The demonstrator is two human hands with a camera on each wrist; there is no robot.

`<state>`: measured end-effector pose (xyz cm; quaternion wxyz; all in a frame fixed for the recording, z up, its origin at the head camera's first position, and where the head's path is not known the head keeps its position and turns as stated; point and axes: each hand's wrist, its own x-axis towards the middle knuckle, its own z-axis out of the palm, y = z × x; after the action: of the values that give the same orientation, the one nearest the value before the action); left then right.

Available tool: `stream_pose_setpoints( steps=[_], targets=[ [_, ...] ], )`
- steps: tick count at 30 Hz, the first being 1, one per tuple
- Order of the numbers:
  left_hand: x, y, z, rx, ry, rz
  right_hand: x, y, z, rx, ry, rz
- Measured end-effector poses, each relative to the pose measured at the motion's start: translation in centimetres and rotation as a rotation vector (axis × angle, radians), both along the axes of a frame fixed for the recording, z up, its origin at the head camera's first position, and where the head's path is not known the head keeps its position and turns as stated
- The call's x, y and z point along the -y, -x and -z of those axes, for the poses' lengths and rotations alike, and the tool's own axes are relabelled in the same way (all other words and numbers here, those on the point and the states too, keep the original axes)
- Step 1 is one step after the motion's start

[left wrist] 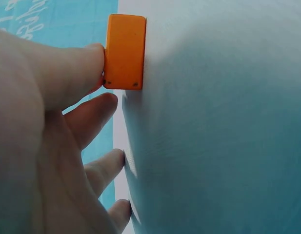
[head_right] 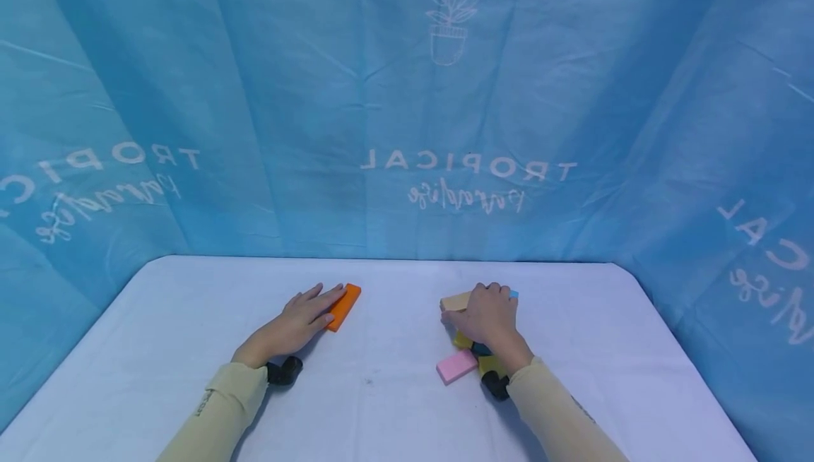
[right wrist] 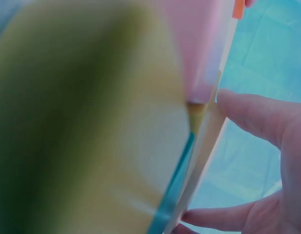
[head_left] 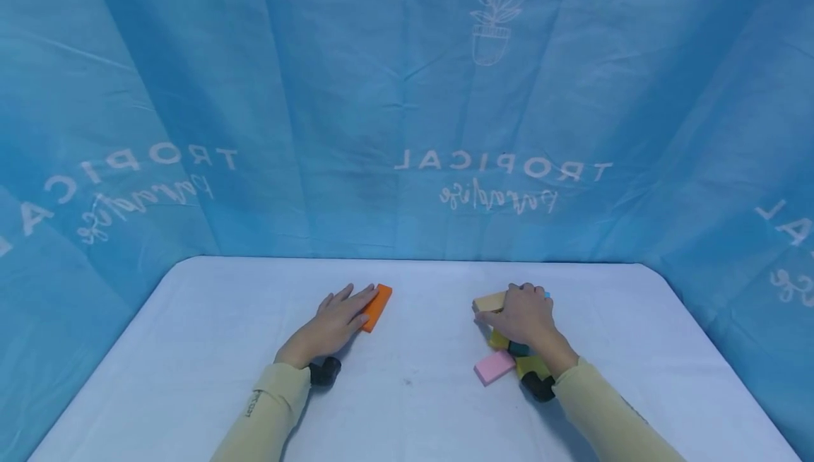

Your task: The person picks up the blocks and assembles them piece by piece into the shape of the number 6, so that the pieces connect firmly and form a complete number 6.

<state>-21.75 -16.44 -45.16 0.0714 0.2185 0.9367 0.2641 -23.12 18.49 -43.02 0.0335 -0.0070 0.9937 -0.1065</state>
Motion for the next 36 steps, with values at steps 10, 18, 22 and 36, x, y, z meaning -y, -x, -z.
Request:
stream_pose_setpoints(
  steps=[10,18,22,36],
  targets=[
    [-0.1,-0.1,0.0,0.029,-0.001,-0.029,0.4,-0.1,-0.4,-0.061,0.08,-0.025],
    [-0.2,-0.1,0.0,0.03,0.01,-0.03,1.0,0.1,-0.5,-0.089,0.134,-0.07],
    [-0.2,-0.1,0.1,0.034,0.006,-0.025,1.4,0.1,-0.7,-0.095,0.159,-0.071],
    [-0.2,0.0,-0.1,0.022,0.001,-0.018,3.7,0.6,-1.4,-0.155,0.255,-0.109]
  ],
)
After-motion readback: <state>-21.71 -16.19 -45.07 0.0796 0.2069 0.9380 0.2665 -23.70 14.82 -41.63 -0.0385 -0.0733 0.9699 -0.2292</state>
